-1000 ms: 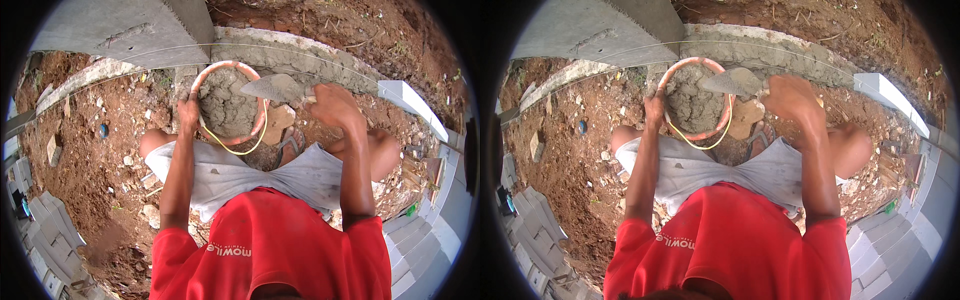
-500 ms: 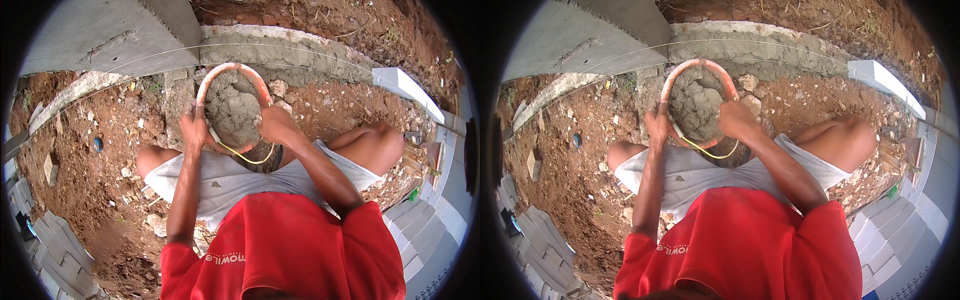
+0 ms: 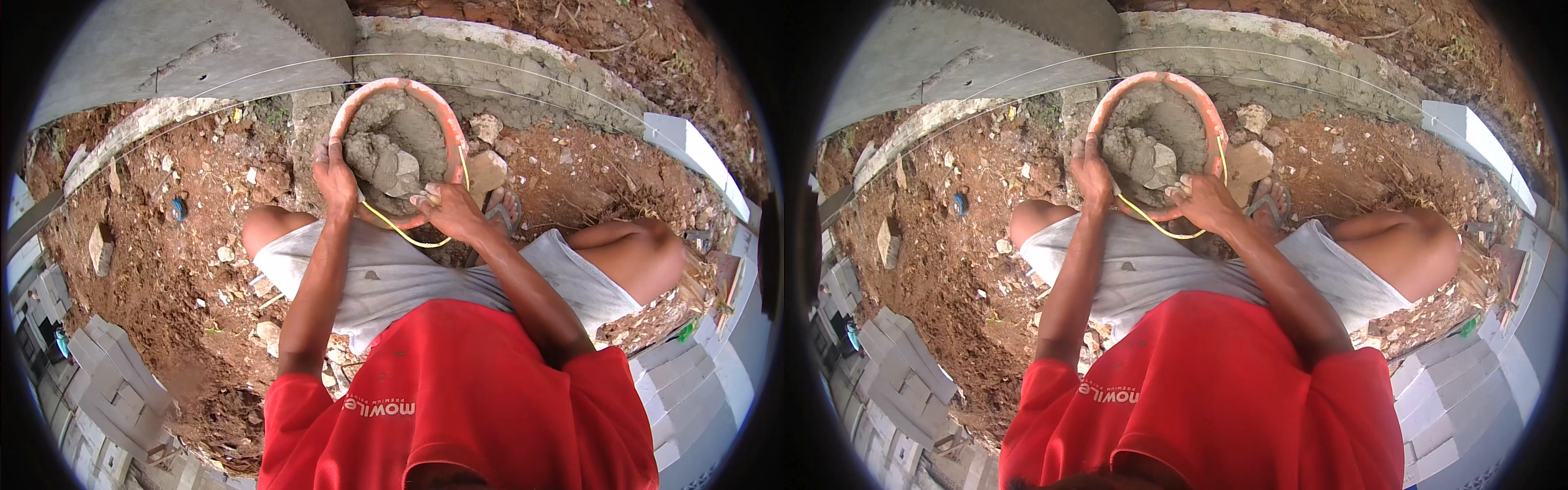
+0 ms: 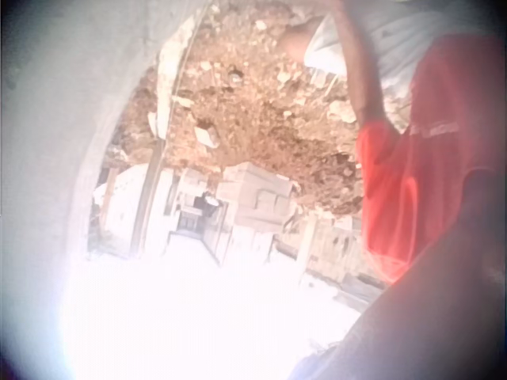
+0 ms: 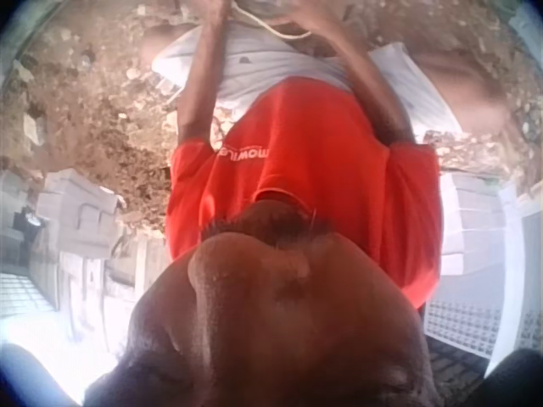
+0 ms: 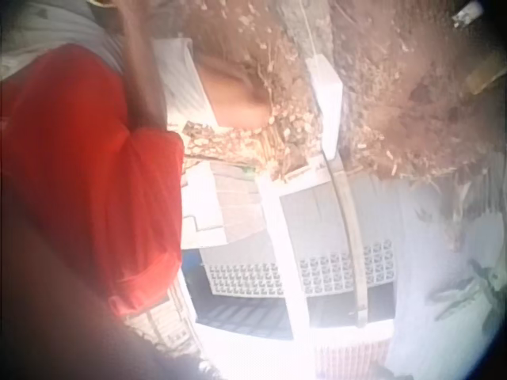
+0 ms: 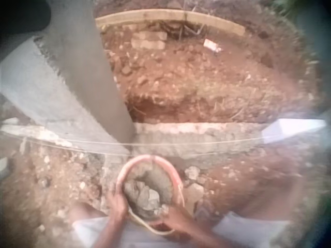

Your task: The person scoops cement from a bucket with a trowel and spreads it along a foundation trench. They then place a white rectangular tile onto the wet cement and tap it with a hammer to level and secure it.

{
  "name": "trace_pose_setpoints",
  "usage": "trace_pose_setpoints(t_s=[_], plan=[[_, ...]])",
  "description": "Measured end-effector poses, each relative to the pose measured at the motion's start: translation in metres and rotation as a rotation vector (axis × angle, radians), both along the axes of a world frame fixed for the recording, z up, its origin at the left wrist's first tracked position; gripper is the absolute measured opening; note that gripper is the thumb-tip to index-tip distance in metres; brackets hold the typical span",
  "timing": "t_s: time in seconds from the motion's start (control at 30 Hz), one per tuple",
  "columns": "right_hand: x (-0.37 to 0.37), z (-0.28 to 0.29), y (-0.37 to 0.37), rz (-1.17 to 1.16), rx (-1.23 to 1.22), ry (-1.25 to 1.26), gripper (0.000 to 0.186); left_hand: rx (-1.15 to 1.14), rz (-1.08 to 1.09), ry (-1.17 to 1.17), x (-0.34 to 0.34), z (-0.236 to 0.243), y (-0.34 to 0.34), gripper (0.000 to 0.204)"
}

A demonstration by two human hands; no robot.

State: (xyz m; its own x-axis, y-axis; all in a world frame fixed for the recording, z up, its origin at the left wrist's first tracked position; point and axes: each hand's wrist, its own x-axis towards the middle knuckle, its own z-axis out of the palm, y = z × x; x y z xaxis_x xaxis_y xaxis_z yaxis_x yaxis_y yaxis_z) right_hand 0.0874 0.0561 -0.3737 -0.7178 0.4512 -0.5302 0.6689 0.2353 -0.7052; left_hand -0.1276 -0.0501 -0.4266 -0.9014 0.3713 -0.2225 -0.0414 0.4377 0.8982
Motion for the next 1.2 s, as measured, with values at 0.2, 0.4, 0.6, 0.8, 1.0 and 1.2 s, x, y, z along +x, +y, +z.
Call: trace_pose_setpoints(t_s=[0.2,0.4,0.6,0.8,1.0,1.2], plan=[[-0.006,0.038,0.03,-0.189,-0.384,-0.092,0.05,-0.087,0.149,-0.165,-0.003,0.012,0.025,0.069],[0.01,0.07,0.057,-0.408,-0.347,-0.004,0.061,0.01,0.12,-0.221,-0.034,-0.028,0.001,0.063],[0.103,0.038,0.108,-0.767,-0.197,-0.22,0.036,-0.082,0.081,-0.073,-0.031,-0.03,0.007,0.057],[0.128,0.016,0.162,-1.496,-0.341,0.227,0.025,-0.09,0.096,-0.075,-0.023,-0.013,0.015,0.055],[0.11,-0.047,0.303,-1.976,0.099,0.366,0.028,-0.004,0.115,-0.117,-0.02,-0.021,0.028,0.049],[0.109,-0.041,0.31,-1.978,0.047,0.513,0.029,-0.145,0.109,-0.045,-0.027,-0.017,0.017,0.047]])
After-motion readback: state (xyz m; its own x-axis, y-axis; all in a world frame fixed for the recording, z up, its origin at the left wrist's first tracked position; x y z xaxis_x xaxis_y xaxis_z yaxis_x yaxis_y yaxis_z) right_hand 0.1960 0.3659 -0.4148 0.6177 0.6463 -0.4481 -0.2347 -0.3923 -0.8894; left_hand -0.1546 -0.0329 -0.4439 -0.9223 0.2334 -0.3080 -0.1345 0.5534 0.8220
